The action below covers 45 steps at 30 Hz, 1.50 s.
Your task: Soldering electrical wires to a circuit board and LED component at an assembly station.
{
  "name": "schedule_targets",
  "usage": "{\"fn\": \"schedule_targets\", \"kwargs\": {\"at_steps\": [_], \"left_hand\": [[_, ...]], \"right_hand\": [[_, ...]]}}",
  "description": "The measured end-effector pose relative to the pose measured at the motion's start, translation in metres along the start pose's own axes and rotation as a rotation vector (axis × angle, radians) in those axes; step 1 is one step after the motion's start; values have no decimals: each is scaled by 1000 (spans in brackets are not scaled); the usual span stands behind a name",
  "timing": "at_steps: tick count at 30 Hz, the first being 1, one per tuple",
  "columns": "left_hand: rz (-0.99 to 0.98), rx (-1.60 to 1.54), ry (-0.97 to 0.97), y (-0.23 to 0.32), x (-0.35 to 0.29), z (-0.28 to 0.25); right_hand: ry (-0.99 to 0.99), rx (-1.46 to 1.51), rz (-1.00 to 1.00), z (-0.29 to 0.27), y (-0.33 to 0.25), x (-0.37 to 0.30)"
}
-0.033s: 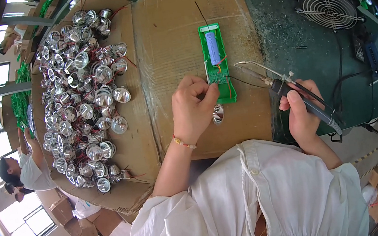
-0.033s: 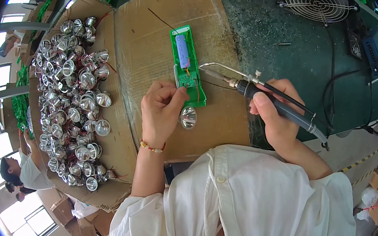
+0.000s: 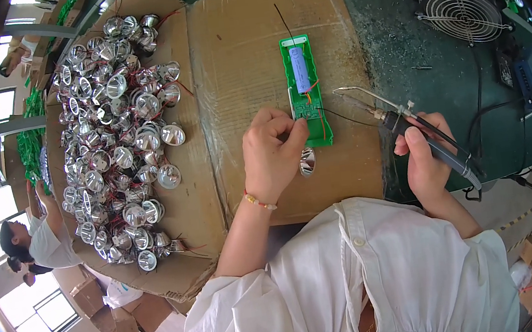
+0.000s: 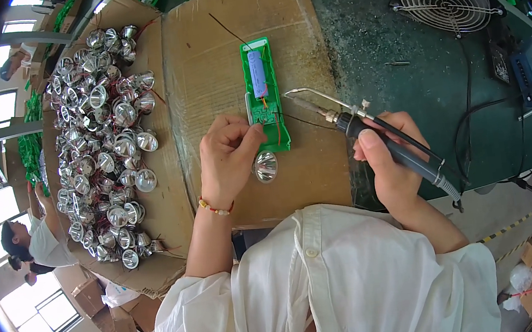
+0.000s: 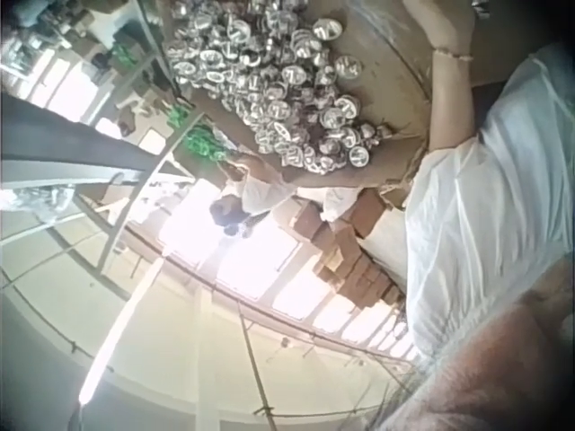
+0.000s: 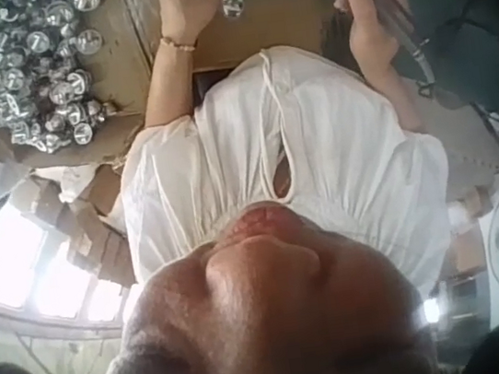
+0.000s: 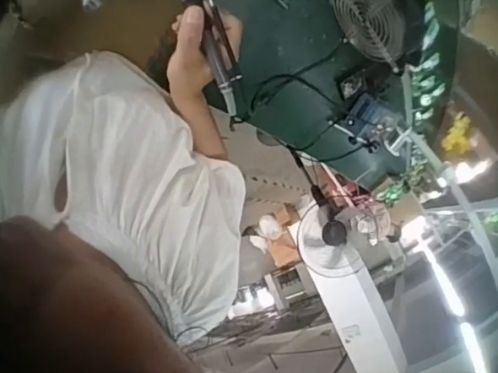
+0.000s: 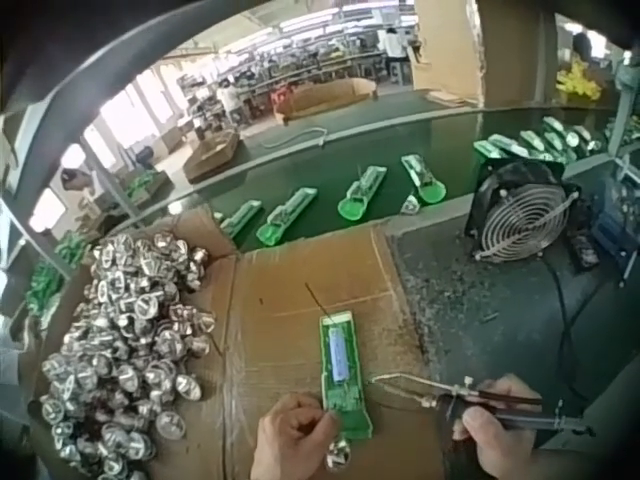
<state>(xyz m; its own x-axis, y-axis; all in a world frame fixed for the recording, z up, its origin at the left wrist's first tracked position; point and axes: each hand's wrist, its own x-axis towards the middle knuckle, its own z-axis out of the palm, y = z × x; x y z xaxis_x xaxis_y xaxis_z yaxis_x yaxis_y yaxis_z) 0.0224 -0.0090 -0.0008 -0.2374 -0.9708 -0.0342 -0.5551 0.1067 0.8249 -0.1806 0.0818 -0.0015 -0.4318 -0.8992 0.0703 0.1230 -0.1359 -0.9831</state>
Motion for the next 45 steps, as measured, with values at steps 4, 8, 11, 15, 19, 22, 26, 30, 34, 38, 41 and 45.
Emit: {"fn": "schedule_targets", "kwargs": {"at_steps": [4, 8, 11, 15, 19, 22, 26, 30, 34, 38, 41, 45], "left_hand": [[-10, 10, 6, 10, 0, -1], [-76, -158, 46, 22, -7, -16], [-86, 56, -49, 10, 3, -10], [-81, 175, -94, 39, 72, -4], [227, 475, 30, 34, 184, -13], [256, 660, 87, 41, 265, -13], [243, 847, 104, 43, 349, 12], [475, 793, 285, 57, 371, 44], [669, 908, 127, 85, 354, 62], [666, 992, 2, 64, 345, 64], [688, 860, 68, 65, 311, 61], [689, 799, 99, 49, 206, 34]], "right_hand": [[74, -35, -9, -10, -2, 5], [97, -39, -52, -30, 5, 16], [135, -93, -39, -37, 13, 24], [120, -170, -40, -44, 16, 32], [87, -103, 20, -45, 20, 30], [15, -177, 37, -51, 25, 28], [-6, -112, 61, -56, 23, 26], [43, -129, 48, -57, 29, 27], [42, -137, -53, -55, 31, 31], [-8, -140, -62, -54, 27, 30], [26, -115, 85, -53, 27, 28], [54, -193, 30, -48, 25, 30]]}}
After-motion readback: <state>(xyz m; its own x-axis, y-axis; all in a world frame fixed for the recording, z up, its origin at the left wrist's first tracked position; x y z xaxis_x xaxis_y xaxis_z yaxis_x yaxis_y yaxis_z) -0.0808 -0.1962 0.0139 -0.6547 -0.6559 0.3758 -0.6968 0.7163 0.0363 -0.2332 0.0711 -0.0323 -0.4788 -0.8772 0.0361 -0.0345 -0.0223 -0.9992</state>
